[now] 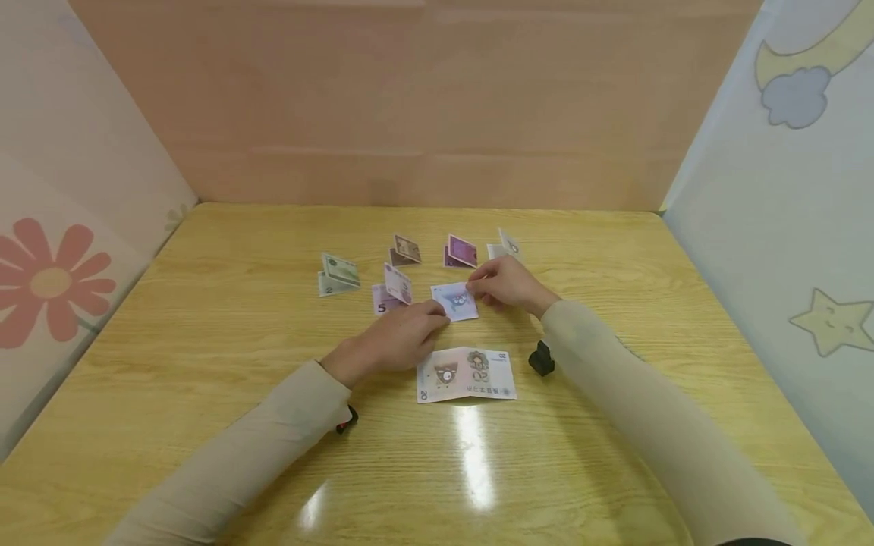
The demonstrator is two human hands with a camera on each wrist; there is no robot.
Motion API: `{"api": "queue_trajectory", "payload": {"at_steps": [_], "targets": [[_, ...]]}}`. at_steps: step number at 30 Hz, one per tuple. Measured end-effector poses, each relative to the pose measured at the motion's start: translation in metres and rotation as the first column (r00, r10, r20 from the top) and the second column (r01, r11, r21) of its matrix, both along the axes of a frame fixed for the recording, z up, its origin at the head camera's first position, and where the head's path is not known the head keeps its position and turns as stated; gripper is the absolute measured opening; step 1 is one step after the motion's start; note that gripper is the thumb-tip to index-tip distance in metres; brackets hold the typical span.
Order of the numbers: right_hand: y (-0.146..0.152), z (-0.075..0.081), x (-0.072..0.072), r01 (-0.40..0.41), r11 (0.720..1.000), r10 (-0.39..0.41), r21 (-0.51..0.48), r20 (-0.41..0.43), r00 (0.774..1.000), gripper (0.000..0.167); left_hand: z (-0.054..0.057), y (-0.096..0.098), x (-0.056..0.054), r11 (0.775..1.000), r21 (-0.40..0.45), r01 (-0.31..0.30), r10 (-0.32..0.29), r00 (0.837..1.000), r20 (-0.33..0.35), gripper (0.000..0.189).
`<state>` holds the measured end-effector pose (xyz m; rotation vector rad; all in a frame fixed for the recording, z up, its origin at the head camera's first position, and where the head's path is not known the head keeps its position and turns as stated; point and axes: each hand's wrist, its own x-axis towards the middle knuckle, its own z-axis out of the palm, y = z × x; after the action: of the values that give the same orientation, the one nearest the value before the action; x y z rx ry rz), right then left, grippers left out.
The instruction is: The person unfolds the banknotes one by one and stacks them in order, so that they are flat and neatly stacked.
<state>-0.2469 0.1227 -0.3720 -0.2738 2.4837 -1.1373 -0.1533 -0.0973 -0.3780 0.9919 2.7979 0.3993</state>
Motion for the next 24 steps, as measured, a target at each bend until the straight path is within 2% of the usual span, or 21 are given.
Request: {"api": "queue_trajectory", "payload": {"at_steps": [11, 20, 24], "targets": [[-0.0036, 0.0023, -0.0027, 0.041, 0.999, -0.041, 0.016, 0.009, 0.999, 0.021, -0.0002, 0.0014, -0.0003, 1.000, 0.000, 0.004, -0.004, 1.000, -0.005, 0.037], [-0.0030, 0.0024, -0.0017, 0.068, 0.992, -0.058, -0.111, 0.094, 0.994, 0.022, -0.0006, 0.0001, 0.0016, 1.000, -0.021, -0.012, 0.013, 1.000, 0.027, 0.039], [0.0008, 0.0031, -0.0001, 0.068, 0.987, -0.051, -0.149, 0.113, 0.992, 0.023, 0.0002, -0.0008, 0.0039, 1.000, 0.001, -0.016, 0.016, 0.999, 0.043, 0.039]]}}
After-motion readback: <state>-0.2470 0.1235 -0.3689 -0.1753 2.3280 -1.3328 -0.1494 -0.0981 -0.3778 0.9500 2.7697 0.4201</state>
